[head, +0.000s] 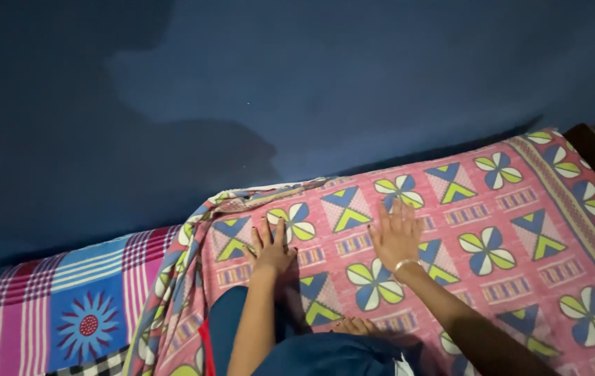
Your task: The person makes a bed by unfolding and spreading a bedsheet over the mattress, tucking its edges into the sides by hand, and smoothing out the fabric.
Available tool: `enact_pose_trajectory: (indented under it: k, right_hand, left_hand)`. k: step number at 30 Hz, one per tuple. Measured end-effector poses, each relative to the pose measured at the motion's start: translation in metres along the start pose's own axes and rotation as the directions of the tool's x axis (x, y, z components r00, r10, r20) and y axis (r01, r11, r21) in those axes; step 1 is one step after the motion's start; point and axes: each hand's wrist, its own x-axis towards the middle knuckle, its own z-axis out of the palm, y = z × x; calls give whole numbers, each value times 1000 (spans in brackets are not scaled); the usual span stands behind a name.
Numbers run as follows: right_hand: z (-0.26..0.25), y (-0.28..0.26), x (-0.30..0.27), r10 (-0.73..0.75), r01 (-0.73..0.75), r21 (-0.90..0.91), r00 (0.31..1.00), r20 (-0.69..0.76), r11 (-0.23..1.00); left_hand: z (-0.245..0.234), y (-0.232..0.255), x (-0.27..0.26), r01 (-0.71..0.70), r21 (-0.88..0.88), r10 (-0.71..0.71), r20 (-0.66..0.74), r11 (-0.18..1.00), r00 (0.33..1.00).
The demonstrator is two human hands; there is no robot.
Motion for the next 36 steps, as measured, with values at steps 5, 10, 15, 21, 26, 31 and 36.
enact_pose_trajectory:
  k: [5, 10, 15, 21, 26, 31, 36]
  right_hand:
    - [-21, -46, 47, 64, -62, -16, 977, 205, 998]
    - [-60, -80, 103, 230, -254, -3, 871, 434, 967]
    - [-5, -76, 139, 344, -357, -124, 663, 665, 926]
    - [-14, -125, 35, -230, 273, -107, 923, 307, 956]
    - [-15, -130, 2, -375, 396, -41, 894, 245, 917]
    - [-40, -138, 20, -424, 438, 16, 861, 280, 899]
    - [-40, -151, 56, -408, 383, 148, 803, 434, 912]
  left_hand:
    - [13, -18, 9, 1, -8, -1, -6, 1000, 1000]
    - [9, -25, 1, -50, 19, 51, -20, 999, 999]
    - [16, -32, 0, -60, 29, 60, 17, 998, 998]
    - [8, -29, -9, -52, 13, 51, 16, 999, 999]
    - [17, -27, 2, -32, 35, 30, 48, 999, 998]
    - [-2, -12, -7, 22, 38, -27, 124, 999, 992]
    - [-4, -2, -3, 55, -15, -53, 119, 998, 991]
